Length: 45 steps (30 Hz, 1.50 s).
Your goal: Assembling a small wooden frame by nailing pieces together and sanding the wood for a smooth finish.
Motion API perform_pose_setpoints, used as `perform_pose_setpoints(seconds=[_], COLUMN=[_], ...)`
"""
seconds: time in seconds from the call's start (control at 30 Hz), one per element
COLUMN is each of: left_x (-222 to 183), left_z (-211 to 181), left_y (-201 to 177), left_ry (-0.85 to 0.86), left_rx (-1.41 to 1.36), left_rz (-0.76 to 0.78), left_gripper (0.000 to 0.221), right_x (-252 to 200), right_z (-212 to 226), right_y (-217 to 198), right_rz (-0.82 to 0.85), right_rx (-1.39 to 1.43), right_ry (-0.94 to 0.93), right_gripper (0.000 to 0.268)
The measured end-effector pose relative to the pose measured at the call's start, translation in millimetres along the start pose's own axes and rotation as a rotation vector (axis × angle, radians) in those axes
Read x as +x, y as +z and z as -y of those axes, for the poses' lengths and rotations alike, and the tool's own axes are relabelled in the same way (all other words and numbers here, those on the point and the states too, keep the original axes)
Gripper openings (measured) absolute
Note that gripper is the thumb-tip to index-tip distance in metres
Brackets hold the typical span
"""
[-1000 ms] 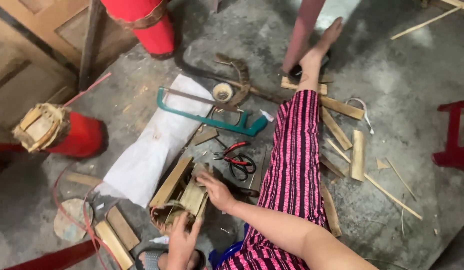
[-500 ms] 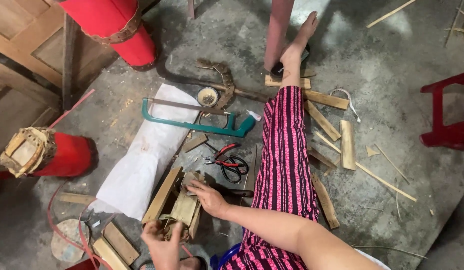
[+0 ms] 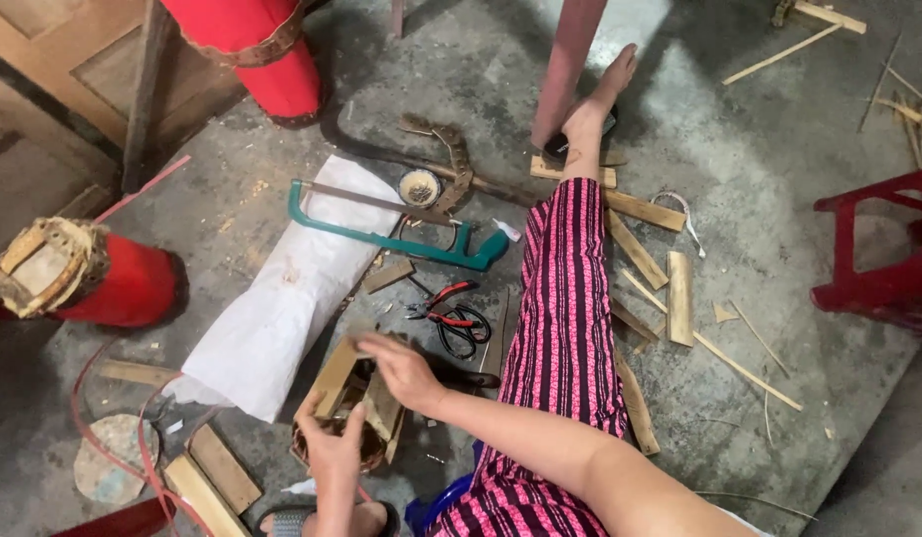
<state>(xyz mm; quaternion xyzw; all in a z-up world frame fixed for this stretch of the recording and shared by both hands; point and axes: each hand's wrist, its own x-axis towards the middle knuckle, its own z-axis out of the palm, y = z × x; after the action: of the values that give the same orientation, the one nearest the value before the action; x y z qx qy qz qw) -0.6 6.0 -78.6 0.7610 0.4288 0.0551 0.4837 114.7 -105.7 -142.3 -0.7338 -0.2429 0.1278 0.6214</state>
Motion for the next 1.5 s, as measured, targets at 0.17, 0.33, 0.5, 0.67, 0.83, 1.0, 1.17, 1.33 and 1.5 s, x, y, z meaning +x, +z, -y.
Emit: perform_pose_setpoints(seconds=[0.17,0.33,0.5,0.67,0.83,1.0,1.17,1.33,1.5], left_x=[2,1,-16,-8,0,0,-5,5,4], left_z=[8,11,-42,-23,3,6,-2,26,28], left_y=[-6,-1,-18,-8,4,7,3,24,30], left_ry=[-0.067,-0.072,-0.170,-0.033,-0.021,-0.024,0.005,0.076,0.065], left_rx=[-0.108,-0.375,-0.401,-0.495,-0.538,-0.631,-0.621,-0.687,-0.681], left_rz=[-0.001,0.040,-0.077,-0.121,-0.114,-0.105,-0.112,-0.139,-0.170], left_gripper=[0.075,0.079,0.082,0.075,0.072,0.074,0.070,0.076,0.075], right_x=[3,13,4,18,15,21,-16,9,20], right_z=[-11,-26,-74,-62,-27,-70,3,-106,-88], right_y=[32,24,38,13,18,3,20,-25,-21], right_rz=[0.401,0.294,0.515,0.218,0.182,0.129,0.272,0.288,0.144], right_rx=[-0.233,-0.286,-0.114,-0.417,-0.692,-0.829,-0.628,-0.690,-0.581], right_ry=[-0.297,-0.151,-0.348,-0.328,-0.684,-0.618,-0.507,-0.232,-0.043], right_gripper=[0.042,0.050,0.065,0.057,0.051,0.048,0.055,0.069,0.053])
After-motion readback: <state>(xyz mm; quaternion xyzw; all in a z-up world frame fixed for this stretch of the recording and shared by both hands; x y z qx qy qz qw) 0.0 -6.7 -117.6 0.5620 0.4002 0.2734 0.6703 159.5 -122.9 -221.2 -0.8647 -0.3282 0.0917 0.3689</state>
